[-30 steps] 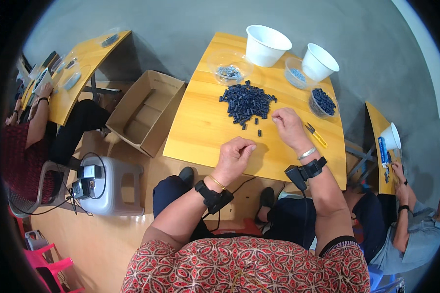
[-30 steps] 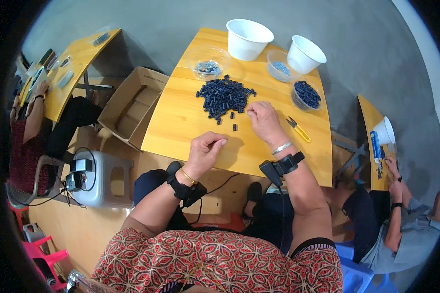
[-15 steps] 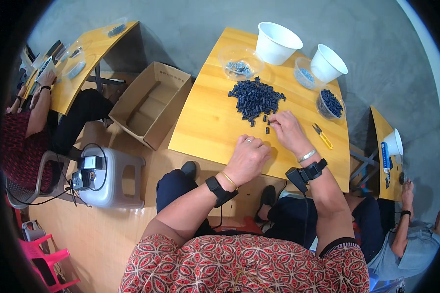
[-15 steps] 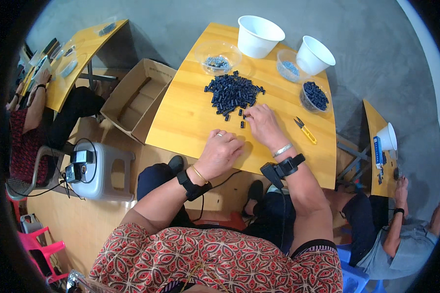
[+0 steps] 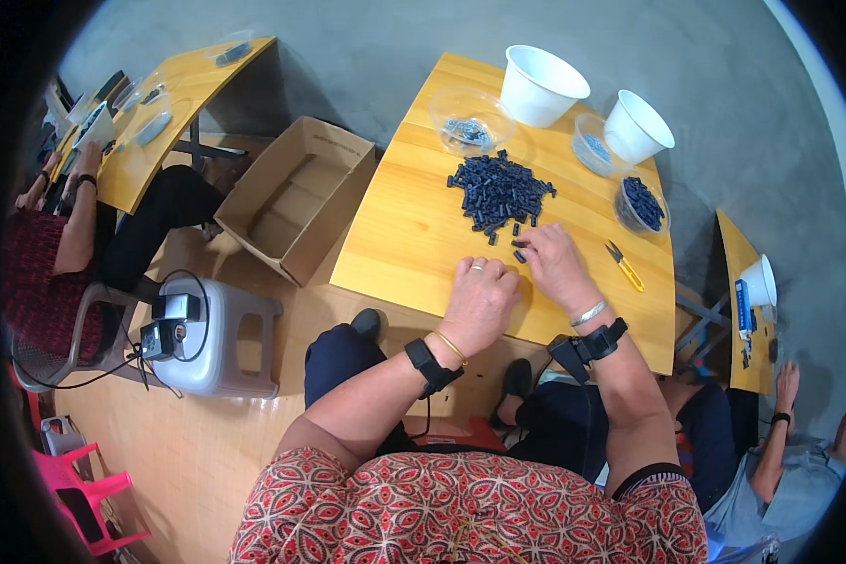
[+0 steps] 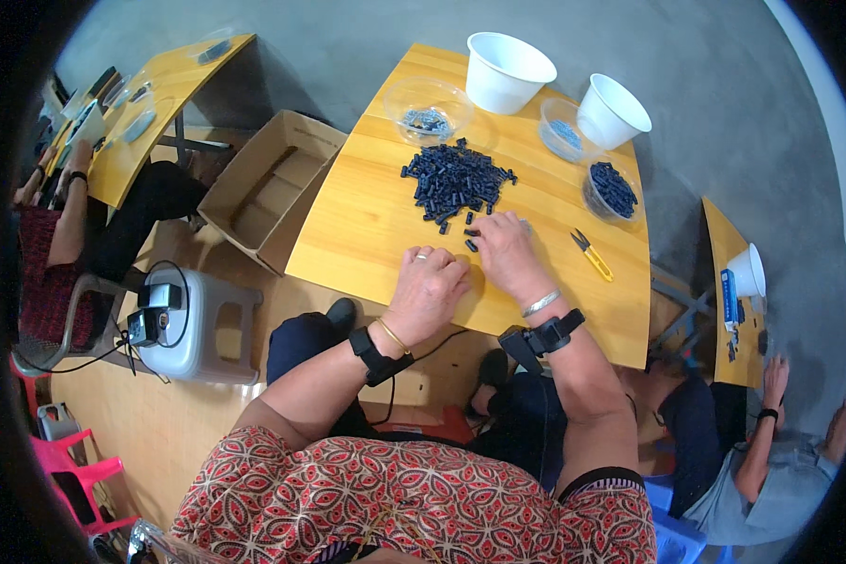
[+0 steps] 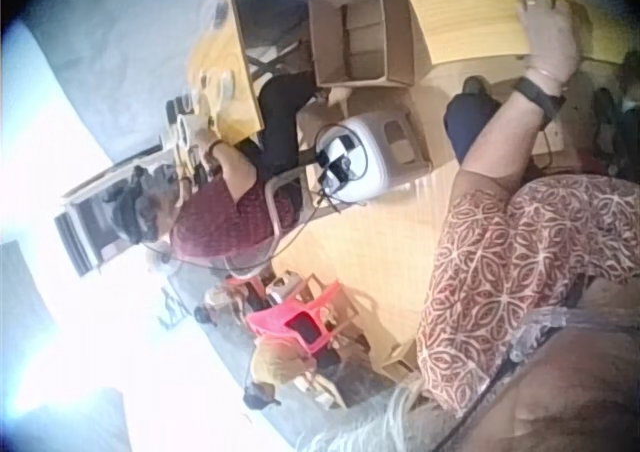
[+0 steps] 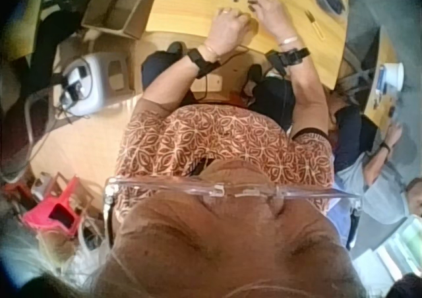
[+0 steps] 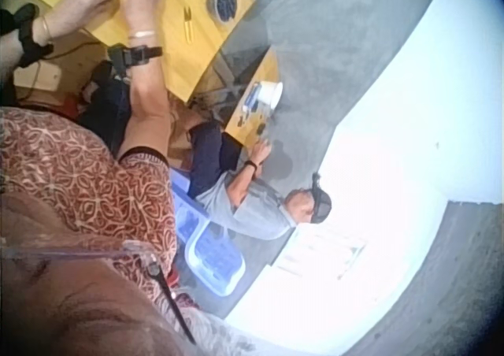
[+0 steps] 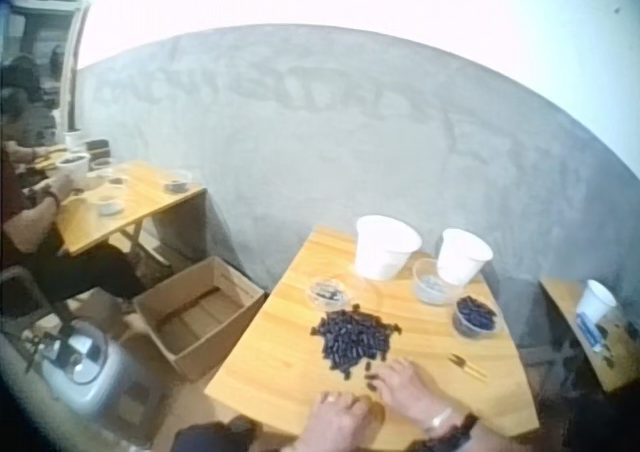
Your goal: Assembling small blue plastic components with metal pins or clips.
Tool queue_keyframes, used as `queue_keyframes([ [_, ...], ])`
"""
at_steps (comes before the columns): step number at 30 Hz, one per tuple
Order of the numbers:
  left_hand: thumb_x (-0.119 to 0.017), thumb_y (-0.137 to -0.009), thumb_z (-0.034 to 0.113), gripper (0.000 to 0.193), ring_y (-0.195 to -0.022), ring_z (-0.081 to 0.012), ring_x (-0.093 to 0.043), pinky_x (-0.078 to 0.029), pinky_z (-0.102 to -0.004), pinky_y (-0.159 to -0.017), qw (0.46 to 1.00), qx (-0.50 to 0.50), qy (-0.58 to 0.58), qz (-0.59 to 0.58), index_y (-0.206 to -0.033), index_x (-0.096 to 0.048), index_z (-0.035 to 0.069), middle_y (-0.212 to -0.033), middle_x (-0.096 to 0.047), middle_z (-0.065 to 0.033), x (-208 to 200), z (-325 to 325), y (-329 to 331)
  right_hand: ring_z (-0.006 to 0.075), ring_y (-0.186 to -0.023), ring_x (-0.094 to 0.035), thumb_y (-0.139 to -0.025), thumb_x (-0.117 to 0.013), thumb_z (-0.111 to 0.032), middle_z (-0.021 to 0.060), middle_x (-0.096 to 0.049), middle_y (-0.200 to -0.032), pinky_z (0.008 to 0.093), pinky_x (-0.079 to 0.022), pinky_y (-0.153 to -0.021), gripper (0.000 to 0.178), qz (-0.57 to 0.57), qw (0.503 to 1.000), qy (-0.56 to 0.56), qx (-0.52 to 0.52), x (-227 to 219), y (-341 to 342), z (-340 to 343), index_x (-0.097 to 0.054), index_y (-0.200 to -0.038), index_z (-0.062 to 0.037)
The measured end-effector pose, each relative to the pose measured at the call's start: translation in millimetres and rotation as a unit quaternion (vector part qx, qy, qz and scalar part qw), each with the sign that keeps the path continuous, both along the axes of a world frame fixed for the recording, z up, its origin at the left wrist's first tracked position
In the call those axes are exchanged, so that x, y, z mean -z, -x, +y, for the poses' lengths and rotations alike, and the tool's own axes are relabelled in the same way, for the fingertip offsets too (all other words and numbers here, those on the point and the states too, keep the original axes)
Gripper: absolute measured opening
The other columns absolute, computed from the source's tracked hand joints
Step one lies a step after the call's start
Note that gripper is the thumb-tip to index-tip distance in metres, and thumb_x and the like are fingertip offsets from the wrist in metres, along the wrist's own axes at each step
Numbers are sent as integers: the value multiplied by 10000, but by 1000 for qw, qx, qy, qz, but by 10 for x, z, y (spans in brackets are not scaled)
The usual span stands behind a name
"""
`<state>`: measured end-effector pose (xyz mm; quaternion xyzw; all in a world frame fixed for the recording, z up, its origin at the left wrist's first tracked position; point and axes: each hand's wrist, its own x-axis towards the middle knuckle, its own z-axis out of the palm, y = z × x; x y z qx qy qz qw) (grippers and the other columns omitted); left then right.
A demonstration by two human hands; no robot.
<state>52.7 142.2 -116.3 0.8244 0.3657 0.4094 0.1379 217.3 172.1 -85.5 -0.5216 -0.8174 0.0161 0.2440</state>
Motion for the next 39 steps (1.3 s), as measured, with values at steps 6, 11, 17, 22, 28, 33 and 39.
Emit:
queue_keyframes([
  [6,-647,-679,103,139,-793,-249,-515,-357,-381,-764,999,-38,14,2,-810,-616,70,-762,-537,-71,33,-2,18,317,-811,-498,-714,-555,19,130,-544,-818,391,-417,-725,152,20,999,8,-38,25,114,71,-566,-856,-35],
  [11,-643,-684,115,104,-755,-252,-514,-355,-381,-756,998,-57,-10,16,-778,-618,78,-734,-534,-72,38,-13,45,318,-806,-494,-726,-526,39,123,-519,-798,395,-416,-722,175,64,997,-21,-48,-43,178,202,-569,-877,-41],
  [17,-631,-702,133,66,-732,-255,-515,-348,-385,-746,998,-63,1,9,-738,-598,89,-703,-519,-72,33,22,100,308,-803,-493,-733,-530,34,116,-511,-797,385,-418,-716,181,-8,997,8,-80,-52,240,247,-569,-890,-48],
  [22,-631,-704,133,64,-730,-255,-515,-348,-382,-747,998,-63,0,7,-742,-601,91,-704,-521,-72,13,32,130,301,-799,-497,-731,-536,33,114,-511,-789,381,-422,-716,177,2,997,7,-80,-22,196,188,-573,-884,-49],
  [28,-635,-700,126,67,-738,-256,-520,-349,-379,-753,998,-54,9,0,-749,-610,87,-714,-531,-74,7,30,124,304,-766,-527,-734,-545,33,125,-533,-803,386,-437,-681,210,115,992,33,-51,-13,10,148,-566,-936,-21],
  [33,-640,-693,118,65,-728,-257,-523,-350,-381,-755,998,-53,4,-16,-742,-613,84,-707,-534,-73,20,28,129,298,-743,-532,-736,-592,-11,140,-533,-798,384,-436,-665,266,117,987,88,57,-63,-72,-142,-543,-997,-23],
  [39,-645,-684,117,50,-710,-257,-526,-351,-380,-751,998,-59,5,-32,-702,-611,85,-676,-535,-79,39,74,127,305,-752,-524,-723,-648,-89,143,-532,-803,388,-427,-685,375,48,995,65,64,-51,6,-249,-500,-1063,-33],
])
